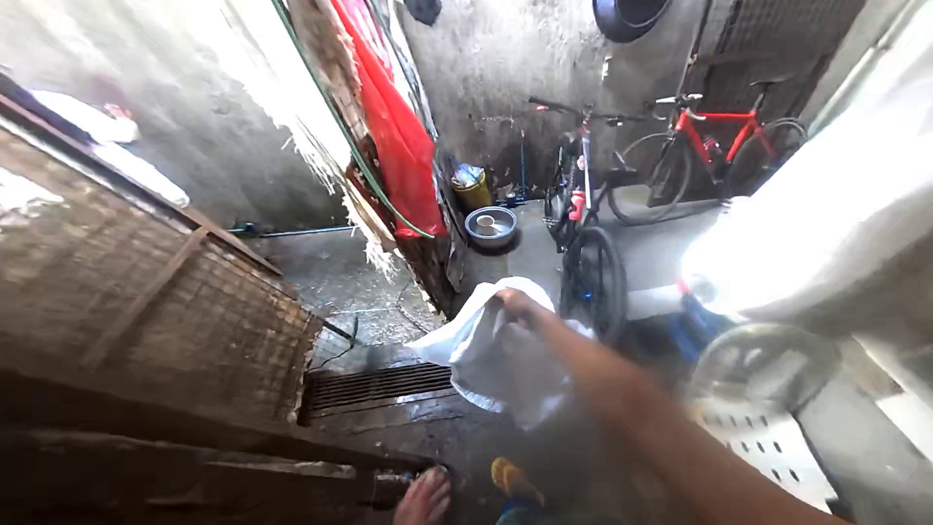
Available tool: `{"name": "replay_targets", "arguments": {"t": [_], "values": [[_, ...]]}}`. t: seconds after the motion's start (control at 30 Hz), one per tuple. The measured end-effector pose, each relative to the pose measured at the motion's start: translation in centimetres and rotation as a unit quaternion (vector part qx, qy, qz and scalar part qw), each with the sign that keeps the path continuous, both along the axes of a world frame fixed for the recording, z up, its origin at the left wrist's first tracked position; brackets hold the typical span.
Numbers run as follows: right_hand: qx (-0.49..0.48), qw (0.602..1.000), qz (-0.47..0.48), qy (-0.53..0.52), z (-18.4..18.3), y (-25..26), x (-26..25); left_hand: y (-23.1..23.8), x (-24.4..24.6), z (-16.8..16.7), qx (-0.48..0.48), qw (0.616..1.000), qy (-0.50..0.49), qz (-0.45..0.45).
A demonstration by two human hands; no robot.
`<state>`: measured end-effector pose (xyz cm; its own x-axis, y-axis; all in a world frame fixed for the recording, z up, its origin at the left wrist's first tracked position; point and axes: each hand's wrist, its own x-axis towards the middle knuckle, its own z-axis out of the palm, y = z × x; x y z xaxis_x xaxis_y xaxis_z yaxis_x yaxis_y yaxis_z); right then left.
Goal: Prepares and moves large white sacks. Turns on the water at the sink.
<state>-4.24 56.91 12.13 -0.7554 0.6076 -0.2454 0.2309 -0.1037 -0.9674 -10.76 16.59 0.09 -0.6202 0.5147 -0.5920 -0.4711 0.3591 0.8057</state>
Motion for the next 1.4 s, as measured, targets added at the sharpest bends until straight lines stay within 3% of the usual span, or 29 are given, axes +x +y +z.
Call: {"name": "replay_targets", "arguments": {"t": [0.2,0.4,0.5,0.6,0.7,0.87,0.93,1.03,1.2,1.3,1.4], "values": [[-0.059,0.996,-0.058,-0.036,2.0,8.7,-12.1,17.7,-17.5,-1.8,0.056,0.974,-0.147,0.165],[-0.169,0.984,-0.043,0.042,-0.8,15.8,-24.4,28.7,-35.8,-2.8,0.135,0.915,-0.223,0.308],[-0.180,0.982,0.023,0.053,-3.6,17.7,-31.1,32.0,-44.5,-1.8,0.106,0.937,-0.175,0.282],[-0.222,0.971,0.056,0.064,-3.6,18.2,-38.1,33.9,-52.4,-1.0,0.007,0.963,-0.110,0.245],[-0.280,0.954,0.074,0.083,-3.7,19.3,-45.2,35.0,-59.2,1.1,-0.092,0.962,-0.058,0.250],[-0.291,0.948,0.097,0.083,-4.3,20.2,-56.9,36.4,-69.4,2.4,-0.143,0.951,0.004,0.273],[-0.269,0.959,0.068,0.052,-6.7,20.6,-61.9,37.3,-73.5,2.1,-0.144,0.948,0.016,0.284],[-0.127,0.988,0.085,-0.030,-11.5,21.1,-68.7,39.0,-80.2,0.3,-0.145,0.953,0.003,0.265],[0.074,0.976,0.116,-0.167,-17.5,20.6,-79.3,44.8,-92.7,-2.9,-0.073,0.987,-0.012,0.141],[0.157,0.948,0.083,-0.265,-19.4,20.2,-86.4,48.6,-99.5,-0.9,-0.050,0.998,0.008,0.043],[0.152,0.937,0.008,-0.315,-18.5,20.3,-94.5,51.8,-107.1,2.1,0.030,0.994,0.100,-0.010]]}}
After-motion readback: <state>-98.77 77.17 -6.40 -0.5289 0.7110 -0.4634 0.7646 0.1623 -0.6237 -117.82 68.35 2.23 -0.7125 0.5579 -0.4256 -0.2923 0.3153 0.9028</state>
